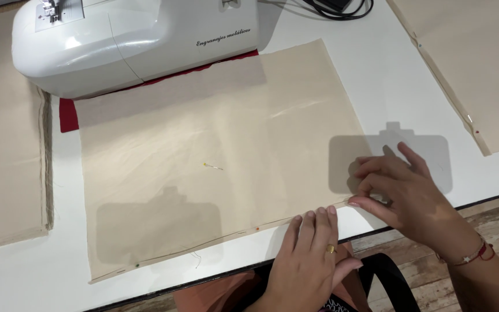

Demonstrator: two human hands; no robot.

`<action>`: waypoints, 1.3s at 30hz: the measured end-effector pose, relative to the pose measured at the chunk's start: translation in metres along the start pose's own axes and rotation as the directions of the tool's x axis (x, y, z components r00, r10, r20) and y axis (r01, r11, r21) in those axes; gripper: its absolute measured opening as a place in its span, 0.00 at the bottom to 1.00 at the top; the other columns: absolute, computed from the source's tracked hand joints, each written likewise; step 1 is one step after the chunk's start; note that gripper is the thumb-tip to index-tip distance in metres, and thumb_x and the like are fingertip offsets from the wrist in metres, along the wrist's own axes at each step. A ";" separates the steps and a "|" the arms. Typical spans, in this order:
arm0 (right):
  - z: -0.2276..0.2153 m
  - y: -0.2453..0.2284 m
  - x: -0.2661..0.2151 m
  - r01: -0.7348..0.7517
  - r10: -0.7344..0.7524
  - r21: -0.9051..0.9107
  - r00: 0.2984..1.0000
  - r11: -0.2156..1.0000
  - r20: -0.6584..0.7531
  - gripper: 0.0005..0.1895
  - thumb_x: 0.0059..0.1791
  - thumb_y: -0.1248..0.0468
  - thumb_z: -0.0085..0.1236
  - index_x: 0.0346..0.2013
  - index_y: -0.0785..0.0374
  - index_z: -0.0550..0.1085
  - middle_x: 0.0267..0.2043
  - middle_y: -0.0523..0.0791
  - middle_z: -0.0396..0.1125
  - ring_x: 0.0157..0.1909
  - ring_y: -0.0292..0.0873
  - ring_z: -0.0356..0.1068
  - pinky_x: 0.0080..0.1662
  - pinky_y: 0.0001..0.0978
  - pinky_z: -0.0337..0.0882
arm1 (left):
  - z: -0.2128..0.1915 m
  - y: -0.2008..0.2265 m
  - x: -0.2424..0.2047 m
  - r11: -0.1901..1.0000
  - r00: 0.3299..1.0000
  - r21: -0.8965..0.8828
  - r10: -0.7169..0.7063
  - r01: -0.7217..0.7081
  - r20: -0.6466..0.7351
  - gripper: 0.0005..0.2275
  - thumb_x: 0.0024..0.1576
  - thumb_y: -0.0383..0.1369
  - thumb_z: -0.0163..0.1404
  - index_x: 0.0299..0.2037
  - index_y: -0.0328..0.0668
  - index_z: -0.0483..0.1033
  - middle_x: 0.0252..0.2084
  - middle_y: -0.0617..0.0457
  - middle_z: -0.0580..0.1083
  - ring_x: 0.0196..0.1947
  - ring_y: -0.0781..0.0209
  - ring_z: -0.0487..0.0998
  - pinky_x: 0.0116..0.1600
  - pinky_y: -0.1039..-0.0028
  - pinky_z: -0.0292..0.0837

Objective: Folding the edge of a fabric piece and securing the fold with pins in preparation for sewing.

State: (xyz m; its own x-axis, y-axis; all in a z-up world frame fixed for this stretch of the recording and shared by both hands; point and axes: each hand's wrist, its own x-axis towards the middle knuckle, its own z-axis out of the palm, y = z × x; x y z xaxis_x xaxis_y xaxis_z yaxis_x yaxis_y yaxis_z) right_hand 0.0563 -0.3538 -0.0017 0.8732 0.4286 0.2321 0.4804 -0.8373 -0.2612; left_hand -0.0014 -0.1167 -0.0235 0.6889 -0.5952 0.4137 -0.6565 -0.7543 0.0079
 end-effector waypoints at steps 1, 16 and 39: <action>0.001 0.002 0.000 -0.051 0.051 0.036 0.999 0.998 0.002 0.09 0.45 0.52 0.63 0.29 0.50 0.76 0.51 0.34 0.70 0.60 0.31 0.69 0.76 0.51 0.42 | -0.002 0.000 0.002 1.000 1.000 0.008 -0.002 0.002 0.009 0.38 0.65 0.62 0.40 0.69 0.28 0.66 0.59 0.44 0.71 0.57 0.49 0.71 0.65 0.62 0.68; -0.003 0.023 -0.017 -0.104 0.105 0.058 0.994 0.993 -0.021 0.07 0.44 0.53 0.64 0.30 0.50 0.78 0.50 0.33 0.70 0.60 0.32 0.69 0.77 0.51 0.42 | 0.010 0.020 0.017 1.000 0.999 0.002 -0.008 0.007 0.051 0.40 0.63 0.61 0.45 0.69 0.26 0.64 0.59 0.44 0.70 0.59 0.48 0.70 0.68 0.60 0.66; -0.015 0.043 -0.019 -0.226 0.227 -0.024 0.970 0.974 0.085 0.11 0.42 0.47 0.65 0.23 0.48 0.80 0.51 0.29 0.69 0.60 0.29 0.69 0.76 0.49 0.41 | 0.012 0.036 0.038 0.990 0.997 0.139 0.028 -0.038 0.069 0.43 0.61 0.65 0.44 0.69 0.27 0.64 0.57 0.46 0.70 0.59 0.51 0.70 0.66 0.65 0.69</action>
State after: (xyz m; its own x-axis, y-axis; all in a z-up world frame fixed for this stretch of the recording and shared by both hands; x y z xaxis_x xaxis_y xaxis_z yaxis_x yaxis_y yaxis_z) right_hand 0.0595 -0.4033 -0.0032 0.9633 0.2544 0.0857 0.2684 -0.9204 -0.2843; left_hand 0.0051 -0.1698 -0.0188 0.6896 -0.6343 0.3495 -0.6330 -0.7623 -0.1345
